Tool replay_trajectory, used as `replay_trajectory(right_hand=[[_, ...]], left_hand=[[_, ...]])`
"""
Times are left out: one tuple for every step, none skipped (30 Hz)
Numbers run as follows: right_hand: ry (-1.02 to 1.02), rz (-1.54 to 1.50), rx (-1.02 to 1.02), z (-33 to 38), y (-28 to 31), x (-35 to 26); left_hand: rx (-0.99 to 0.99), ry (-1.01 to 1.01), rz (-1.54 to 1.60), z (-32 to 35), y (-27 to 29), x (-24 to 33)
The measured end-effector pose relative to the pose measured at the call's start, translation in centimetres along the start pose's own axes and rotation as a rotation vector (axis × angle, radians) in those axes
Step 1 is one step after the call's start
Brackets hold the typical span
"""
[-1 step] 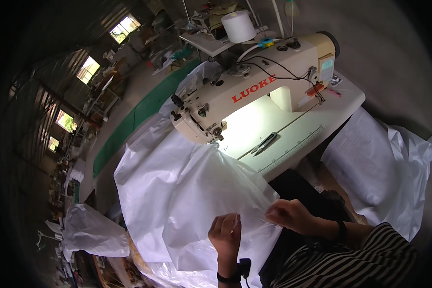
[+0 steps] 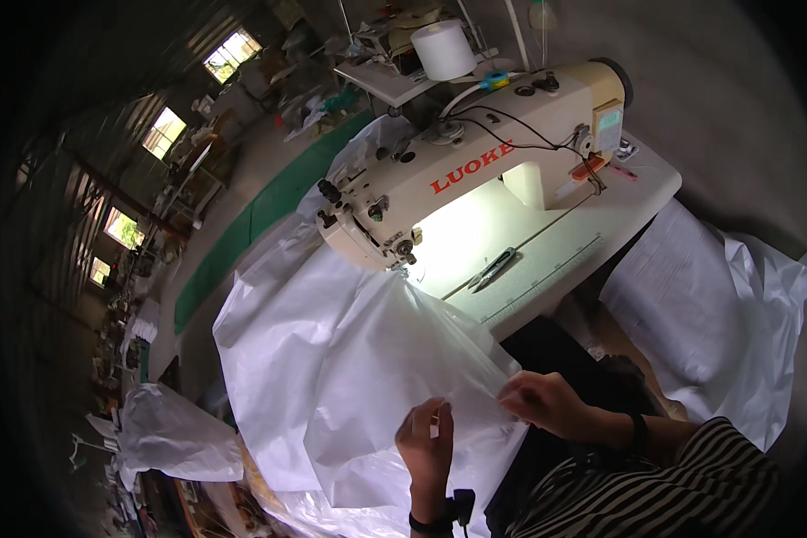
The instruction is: Sews a large white plastic sheet using an industrial sewing machine.
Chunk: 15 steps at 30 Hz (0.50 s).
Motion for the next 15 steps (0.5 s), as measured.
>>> replay_trajectory(right_hand=[[0.002,-0.007,0.011,0.2,0.1,-0.2],[0.135,0.104,0.084,0.4,0.3,-0.7],[0.232,0.208,0.161,0.5,0.5,-1.1],[0.263,0.213,0.154,0.5,0.4,-1.2],[0.367,0.327,0.132,0.6,0.1,-1.6],[0.476,0.436,0.091,0.7,-0.2,-2.0],[0.512,0.503,0.132,0.6,-0.5,-2.2],[0.508,0.508,0.149,0.5,-0.6,-2.3],[0.526,0.552,0.131,0.4,-1.0,-2.5],[0.547,0.585,0.144,0.3,-1.3,-2.7],[0.545,0.593,0.118,0.3,-1.6,-2.8],[0.572,0.674,0.085,0.3,-2.0,-2.9],[0.576,0.772,0.035,0.2,-2.2,-2.8],[0.587,0.756,0.058,0.2,-2.1,-2.7],[0.634,0.663,0.047,0.2,-2.0,-2.7]], left_hand=[[-0.034,0.068,0.032,0.3,-0.5,0.2],[-0.102,0.109,0.084,0.5,-1.0,0.4],[-0.09,0.141,0.063,0.7,-1.1,0.6],[-0.077,0.093,0.105,0.9,-1.1,0.9],[-0.065,0.072,0.133,0.9,-1.0,1.2],[-0.065,0.049,0.144,1.0,-1.0,1.4],[-0.008,0.235,0.228,1.1,-0.9,1.1],[0.074,0.464,0.268,1.4,-0.8,0.6],[-0.023,0.529,0.319,1.5,-1.2,0.7],[-0.036,0.513,0.342,1.4,-1.5,0.9],[-0.002,0.583,0.526,1.5,-1.8,0.9],[-0.005,0.611,0.733,1.4,-2.2,0.9],[0.016,0.61,0.863,1.4,-2.5,1.0],[0.001,0.638,0.842,1.4,-2.7,0.8],[0.003,0.625,0.766,1.4,-2.8,0.7]])
Point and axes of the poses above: each hand's wrist, its own z-axis away from the middle knuckle, its own y-axis out of the back of the hand, x = y × z, the point moved 3 cm from there along -z, towards the middle knuckle, and after that the axes turned 11 degrees about z, right-handed, at the moved point
